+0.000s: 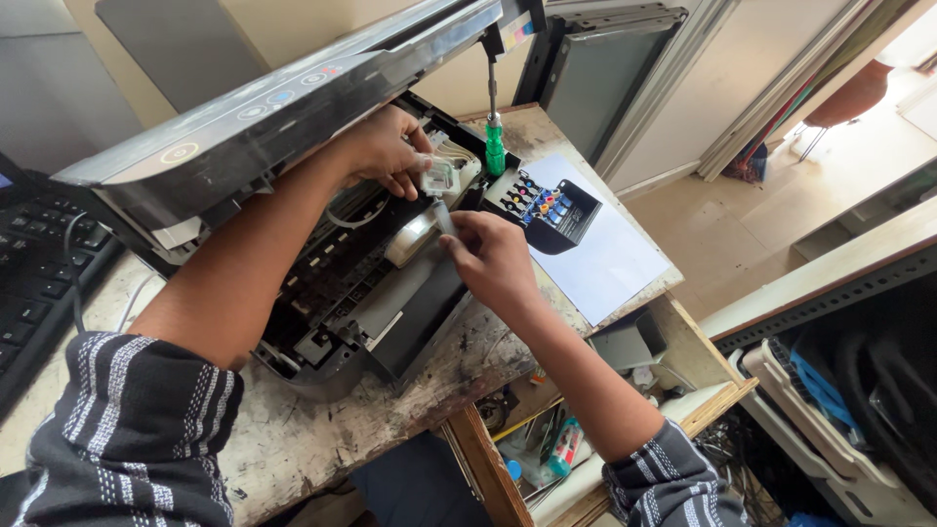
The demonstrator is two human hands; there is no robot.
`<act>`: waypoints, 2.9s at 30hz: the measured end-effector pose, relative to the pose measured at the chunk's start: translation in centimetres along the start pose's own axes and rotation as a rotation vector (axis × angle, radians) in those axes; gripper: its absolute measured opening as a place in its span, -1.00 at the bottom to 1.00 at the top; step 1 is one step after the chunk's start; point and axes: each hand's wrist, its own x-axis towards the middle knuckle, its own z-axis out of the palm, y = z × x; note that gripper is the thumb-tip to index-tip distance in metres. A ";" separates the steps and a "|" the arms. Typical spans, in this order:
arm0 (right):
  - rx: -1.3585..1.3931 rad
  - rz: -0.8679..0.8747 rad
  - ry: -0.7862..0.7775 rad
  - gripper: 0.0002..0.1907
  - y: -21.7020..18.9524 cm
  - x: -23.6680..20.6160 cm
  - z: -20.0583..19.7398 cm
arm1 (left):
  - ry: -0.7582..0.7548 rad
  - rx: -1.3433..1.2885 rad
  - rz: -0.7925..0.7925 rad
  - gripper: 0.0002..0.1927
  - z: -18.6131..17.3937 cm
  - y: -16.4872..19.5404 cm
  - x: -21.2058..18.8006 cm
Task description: The person repairs an ink-tank printer on a workbench. They use a screwdriver on the printer's internal mechanism, hold the printer body, operate the computer mouse and keyboard, then remove a white plastic component from the printer and handle it by hand.
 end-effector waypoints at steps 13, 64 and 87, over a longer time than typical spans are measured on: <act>-0.092 -0.052 0.085 -0.74 -0.1 0.6 0.7 | 0.088 -0.067 -0.006 -0.79 0.3 -0.1 0.0; 0.576 0.055 -0.009 -0.77 4.6 -4.2 1.5 | 0.118 -0.032 0.003 -0.78 1.3 0.9 -1.1; 0.727 0.191 -0.026 -0.87 6.5 -4.1 1.8 | 0.110 -0.011 0.020 -0.81 1.5 1.3 -1.7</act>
